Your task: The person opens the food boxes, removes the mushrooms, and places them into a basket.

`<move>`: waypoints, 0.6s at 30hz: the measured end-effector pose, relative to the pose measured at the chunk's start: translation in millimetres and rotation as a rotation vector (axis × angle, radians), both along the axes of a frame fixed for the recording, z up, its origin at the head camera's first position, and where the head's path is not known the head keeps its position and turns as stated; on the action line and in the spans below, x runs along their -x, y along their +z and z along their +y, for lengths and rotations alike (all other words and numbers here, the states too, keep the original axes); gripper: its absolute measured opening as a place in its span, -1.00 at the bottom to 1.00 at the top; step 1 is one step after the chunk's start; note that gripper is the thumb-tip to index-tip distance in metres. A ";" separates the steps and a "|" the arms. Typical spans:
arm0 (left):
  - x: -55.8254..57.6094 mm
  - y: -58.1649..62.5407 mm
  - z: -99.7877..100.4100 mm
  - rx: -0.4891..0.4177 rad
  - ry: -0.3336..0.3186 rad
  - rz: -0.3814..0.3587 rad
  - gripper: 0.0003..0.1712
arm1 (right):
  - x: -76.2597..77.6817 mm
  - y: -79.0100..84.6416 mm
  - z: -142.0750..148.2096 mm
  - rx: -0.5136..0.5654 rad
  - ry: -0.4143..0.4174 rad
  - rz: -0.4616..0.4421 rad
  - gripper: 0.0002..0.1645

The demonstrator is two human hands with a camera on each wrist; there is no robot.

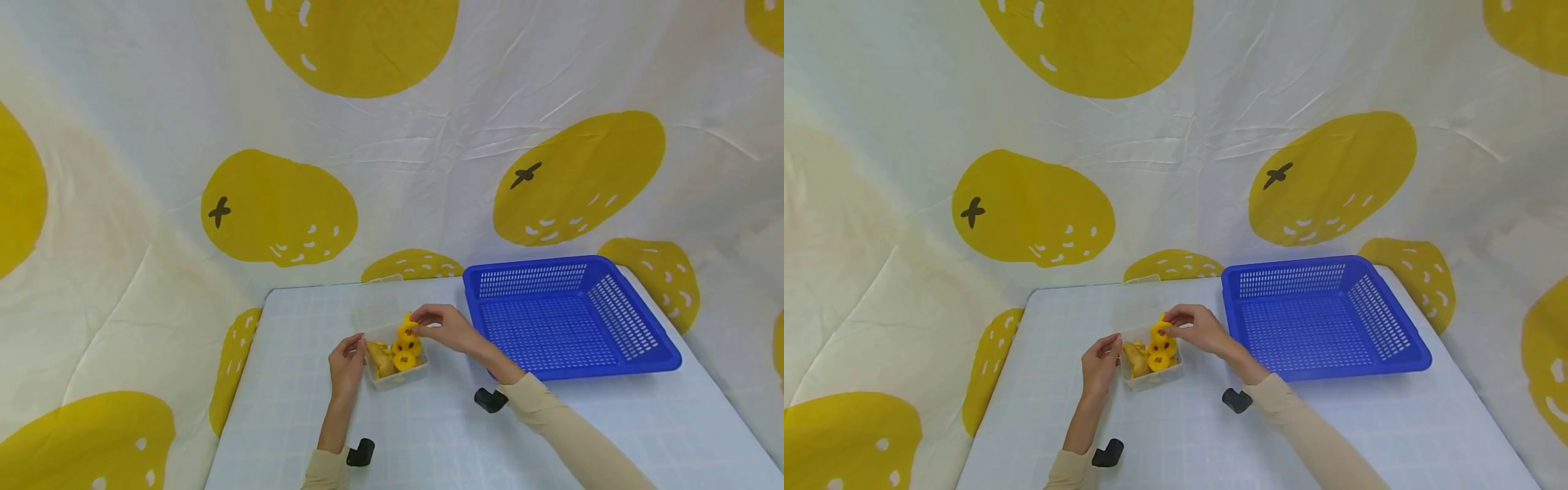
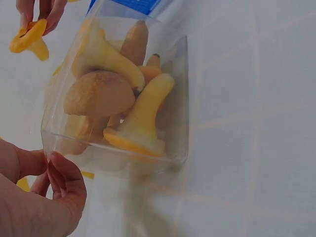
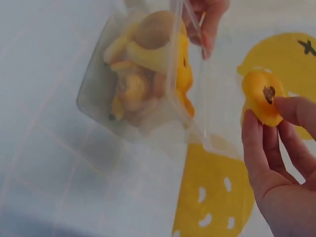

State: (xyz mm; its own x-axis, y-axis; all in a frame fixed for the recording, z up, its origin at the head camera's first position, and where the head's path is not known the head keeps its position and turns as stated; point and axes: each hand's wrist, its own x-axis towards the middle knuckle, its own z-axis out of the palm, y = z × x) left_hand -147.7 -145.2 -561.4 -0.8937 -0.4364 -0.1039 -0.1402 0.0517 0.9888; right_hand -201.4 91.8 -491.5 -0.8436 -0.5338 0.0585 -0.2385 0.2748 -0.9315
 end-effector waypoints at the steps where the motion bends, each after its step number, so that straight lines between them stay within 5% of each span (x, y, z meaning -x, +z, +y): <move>1: -0.1 -0.2 0.0 0.004 -0.002 -0.002 -0.75 | -1.0 1.8 3.3 0.002 -0.008 -0.005 -0.75; 18: -1.8 1.0 0.4 0.027 -0.012 -0.008 -0.74 | -10.8 10.3 59.8 0.037 -0.246 -0.009 -0.76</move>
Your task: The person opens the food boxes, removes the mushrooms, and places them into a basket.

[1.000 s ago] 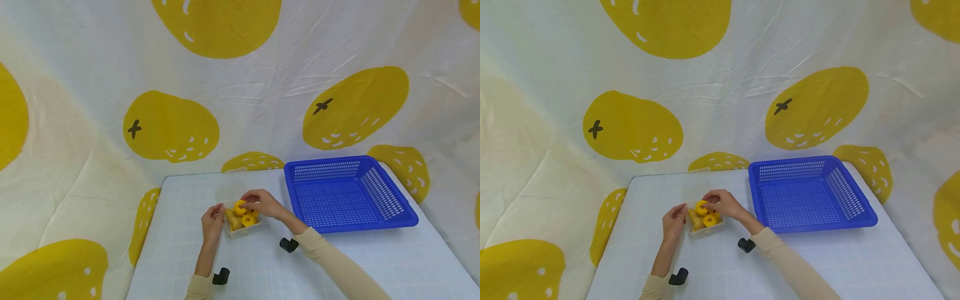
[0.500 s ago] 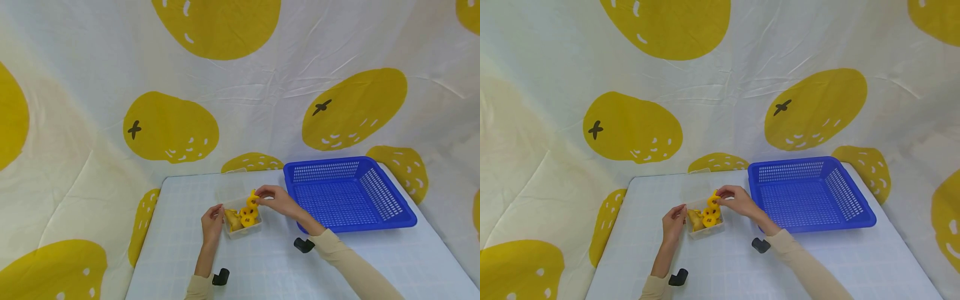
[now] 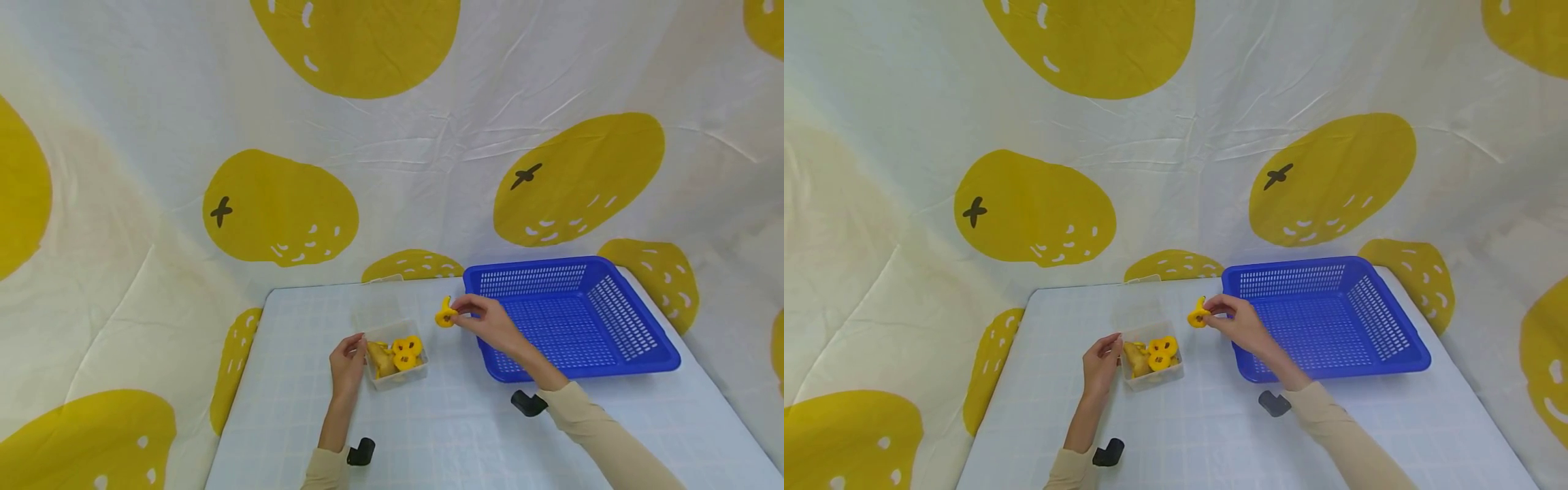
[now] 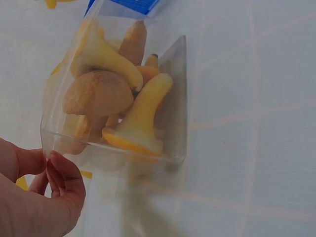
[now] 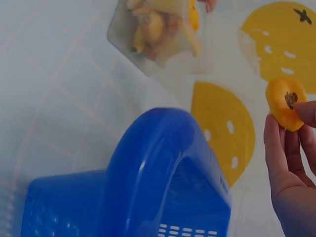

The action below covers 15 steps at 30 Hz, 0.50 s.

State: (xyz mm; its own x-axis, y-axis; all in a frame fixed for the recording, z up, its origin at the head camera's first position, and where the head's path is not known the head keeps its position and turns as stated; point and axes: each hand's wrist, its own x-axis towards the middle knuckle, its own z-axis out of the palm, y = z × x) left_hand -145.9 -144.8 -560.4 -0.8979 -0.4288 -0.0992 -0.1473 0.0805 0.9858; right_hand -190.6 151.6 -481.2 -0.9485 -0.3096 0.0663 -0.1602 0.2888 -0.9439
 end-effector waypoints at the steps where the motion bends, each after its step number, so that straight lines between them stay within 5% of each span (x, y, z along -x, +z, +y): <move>1: -0.1 0.1 -0.2 -0.002 -0.003 0.002 -0.74 | -0.3 0.0 4.0 0.004 -0.010 0.008 -0.75; 15: 1.2 0.4 -4.1 -0.091 -0.010 -0.023 -0.69 | -10.0 -12.3 64.8 -0.010 -0.157 0.078 -0.72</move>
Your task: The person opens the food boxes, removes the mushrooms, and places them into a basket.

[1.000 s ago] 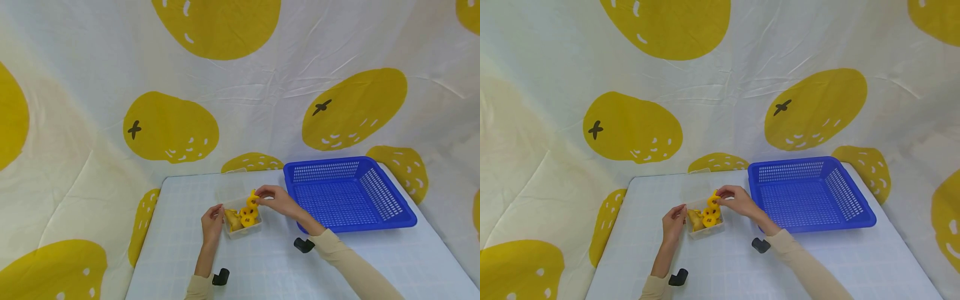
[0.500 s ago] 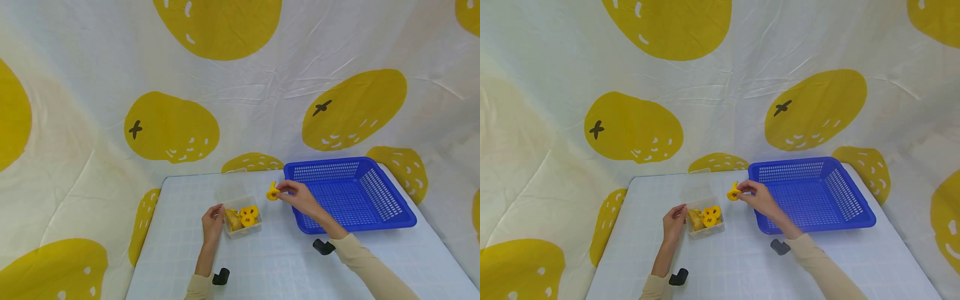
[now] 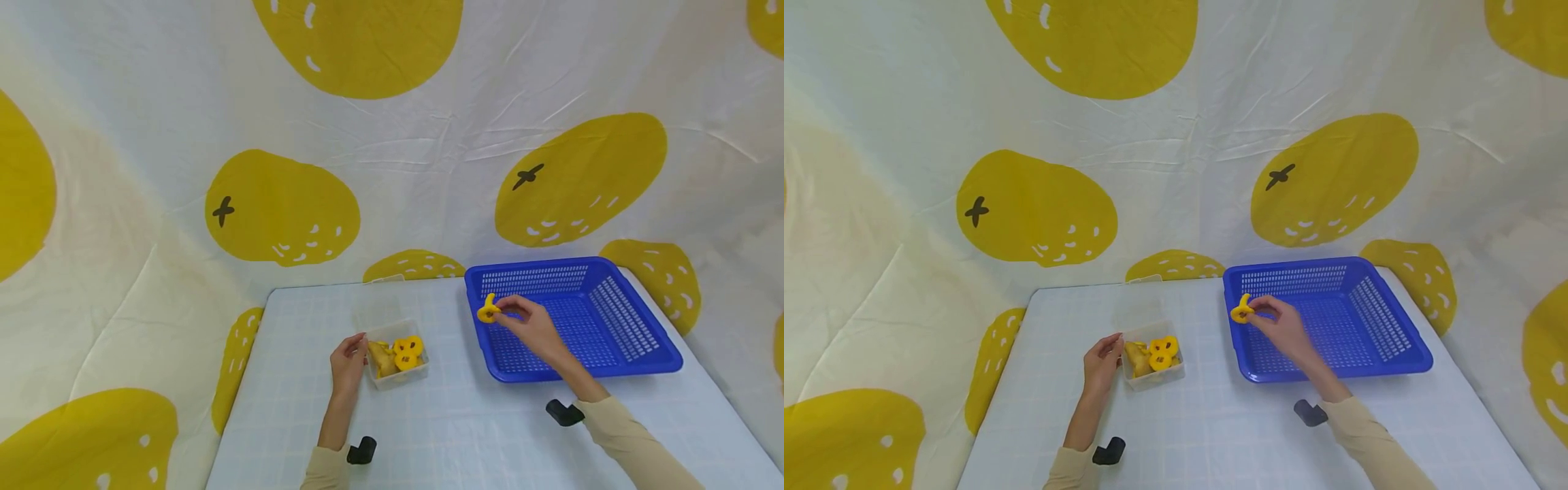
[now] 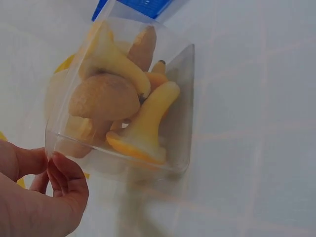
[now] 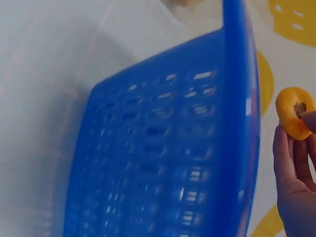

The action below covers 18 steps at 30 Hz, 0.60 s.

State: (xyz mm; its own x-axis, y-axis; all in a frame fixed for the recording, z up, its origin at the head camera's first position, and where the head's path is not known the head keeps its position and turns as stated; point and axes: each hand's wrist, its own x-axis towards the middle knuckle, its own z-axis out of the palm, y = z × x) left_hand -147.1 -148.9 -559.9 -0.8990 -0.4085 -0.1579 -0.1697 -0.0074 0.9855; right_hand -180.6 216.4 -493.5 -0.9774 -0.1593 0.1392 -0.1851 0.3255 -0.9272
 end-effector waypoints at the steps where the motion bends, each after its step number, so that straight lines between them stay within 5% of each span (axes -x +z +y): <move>1: -0.1 0.4 -0.3 -0.017 -0.002 -0.005 -0.68 | -0.9 -1.5 4.3 -0.009 -0.004 0.003 -0.72; 10: -0.5 3.6 -2.8 -0.157 -0.011 -0.061 -0.62 | 0.1 -17.9 30.0 -0.182 -0.012 -0.003 -0.73; 18: 2.6 3.3 -2.4 -0.202 -0.006 -0.082 -0.65 | 5.6 -34.4 37.9 -0.354 0.108 -0.042 -0.82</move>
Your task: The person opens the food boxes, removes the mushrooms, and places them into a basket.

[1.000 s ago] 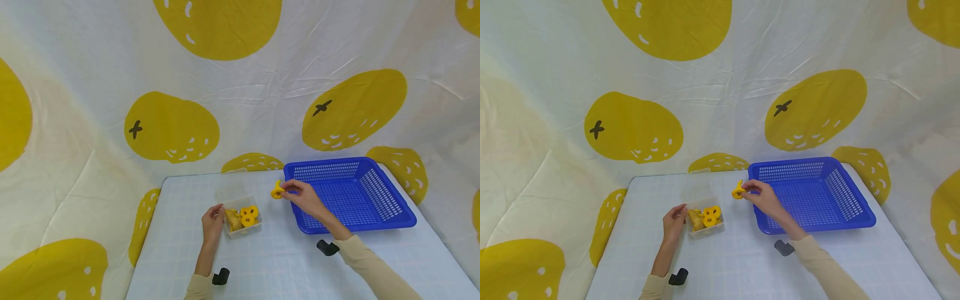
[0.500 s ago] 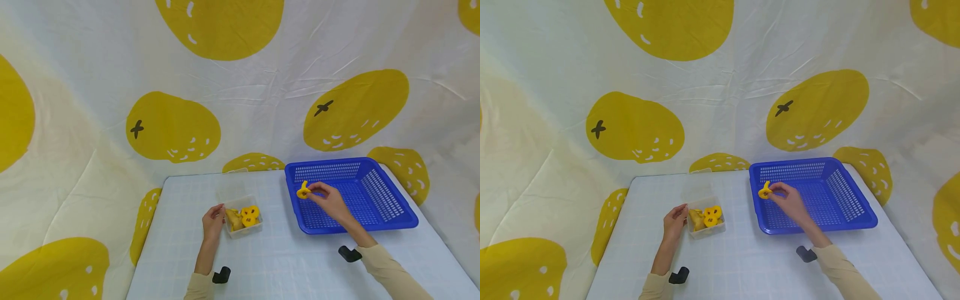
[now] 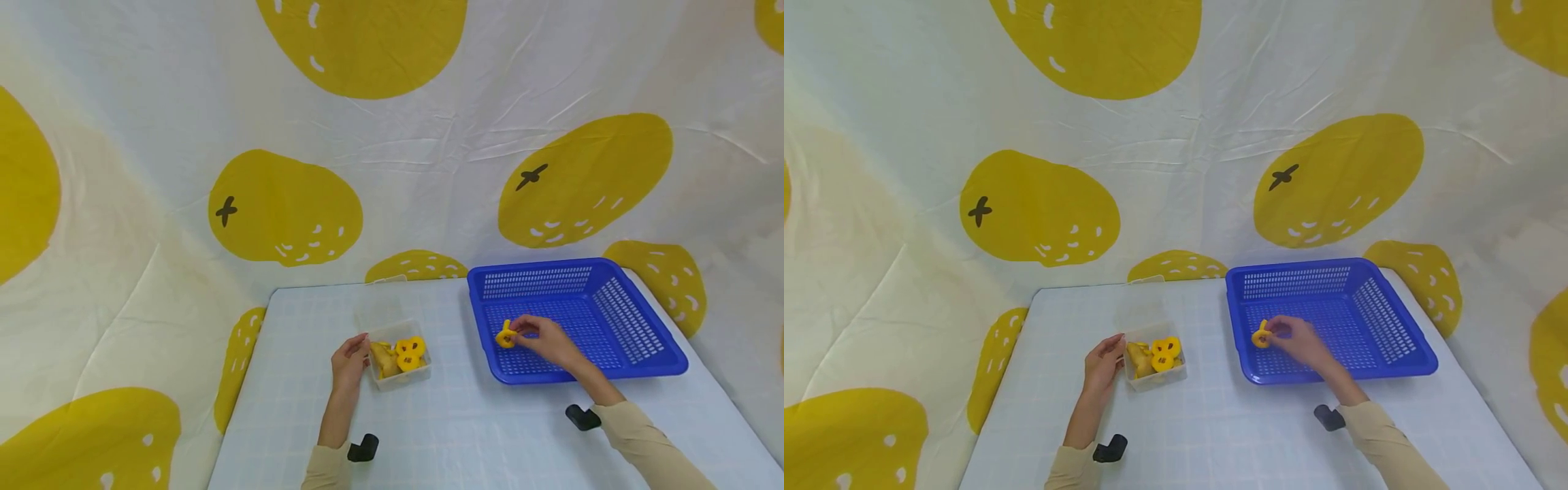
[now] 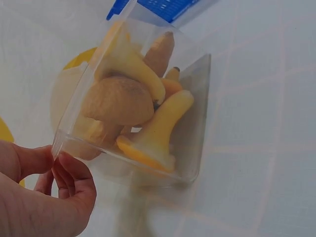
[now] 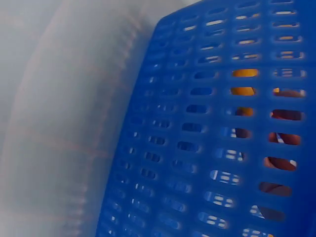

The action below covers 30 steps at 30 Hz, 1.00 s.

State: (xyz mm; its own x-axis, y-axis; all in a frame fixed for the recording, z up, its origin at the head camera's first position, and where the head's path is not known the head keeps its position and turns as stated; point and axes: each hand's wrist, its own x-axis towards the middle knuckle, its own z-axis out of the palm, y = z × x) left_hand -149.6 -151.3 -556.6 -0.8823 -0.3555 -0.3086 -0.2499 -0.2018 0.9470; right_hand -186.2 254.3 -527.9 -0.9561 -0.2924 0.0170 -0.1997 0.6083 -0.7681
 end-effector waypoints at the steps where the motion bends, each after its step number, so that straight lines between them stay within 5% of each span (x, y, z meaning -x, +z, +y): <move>1: 0.2 -0.5 0.0 -0.002 0.001 -0.002 -0.65 | 0.8 -1.5 0.3 -0.009 0.019 -0.011 -0.83; 15: 0.8 -1.0 -0.2 0.018 -0.005 -0.011 -0.65 | 9.8 -13.7 -0.5 -0.069 0.213 -0.048 -0.87; 30: -0.1 -2.4 -0.6 0.039 -0.017 -0.016 -0.62 | 9.3 1.6 -18.1 -0.004 0.138 0.016 -0.83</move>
